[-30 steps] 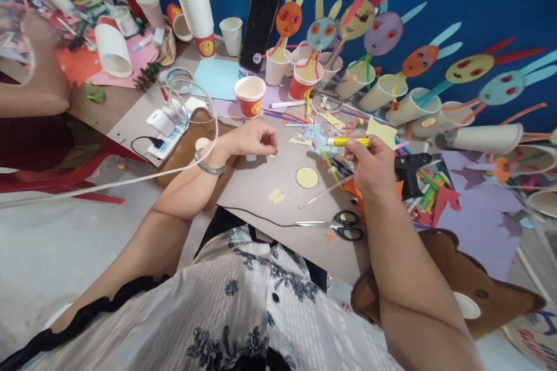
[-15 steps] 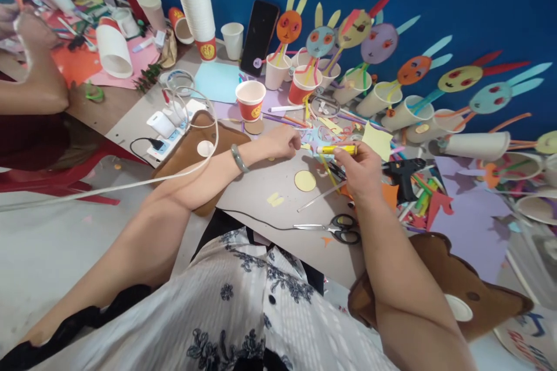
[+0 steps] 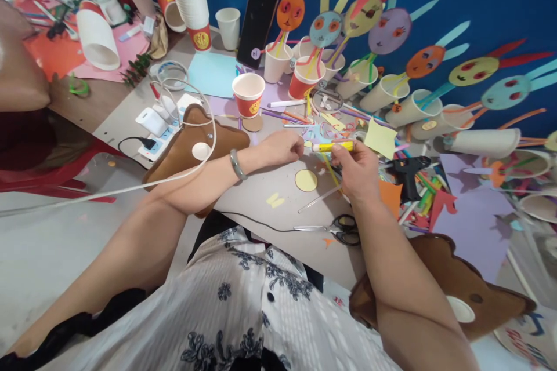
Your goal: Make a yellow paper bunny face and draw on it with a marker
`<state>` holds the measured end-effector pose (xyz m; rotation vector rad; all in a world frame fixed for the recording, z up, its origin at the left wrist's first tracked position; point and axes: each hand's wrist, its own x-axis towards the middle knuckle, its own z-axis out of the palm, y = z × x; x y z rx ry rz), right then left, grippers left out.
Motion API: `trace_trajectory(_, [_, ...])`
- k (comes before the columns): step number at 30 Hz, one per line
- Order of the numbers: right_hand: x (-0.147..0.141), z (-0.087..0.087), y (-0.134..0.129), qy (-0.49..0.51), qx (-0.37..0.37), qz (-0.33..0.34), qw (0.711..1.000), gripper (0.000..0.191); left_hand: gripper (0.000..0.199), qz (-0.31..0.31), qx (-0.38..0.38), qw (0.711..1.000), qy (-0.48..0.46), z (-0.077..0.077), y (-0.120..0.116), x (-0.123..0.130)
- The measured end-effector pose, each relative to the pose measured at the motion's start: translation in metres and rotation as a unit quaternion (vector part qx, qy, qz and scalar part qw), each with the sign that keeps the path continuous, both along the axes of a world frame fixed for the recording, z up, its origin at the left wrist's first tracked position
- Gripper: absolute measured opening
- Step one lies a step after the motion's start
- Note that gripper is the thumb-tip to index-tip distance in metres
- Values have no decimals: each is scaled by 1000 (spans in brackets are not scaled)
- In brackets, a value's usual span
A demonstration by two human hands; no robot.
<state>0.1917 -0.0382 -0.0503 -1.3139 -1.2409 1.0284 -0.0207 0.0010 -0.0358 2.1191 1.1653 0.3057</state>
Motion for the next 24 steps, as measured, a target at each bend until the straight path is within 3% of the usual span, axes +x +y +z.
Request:
trace_trajectory(5, [-1, -7, 3, 55, -24, 0, 998, 52, 20, -13, 27, 999, 26, 2, -6, 4])
trace_trajectory(11, [0, -3, 7, 106, -71, 12, 992, 61, 17, -7, 46, 998, 51, 1, -11, 7])
trace_trajectory(18, [4, 4, 8, 166, -140, 66, 974, 54, 18, 4, 51, 997, 57, -4, -10, 7])
trace_trajectory(24, [6, 3, 10, 155, -131, 83, 976, 53, 15, 2, 69, 996, 54, -6, -9, 5])
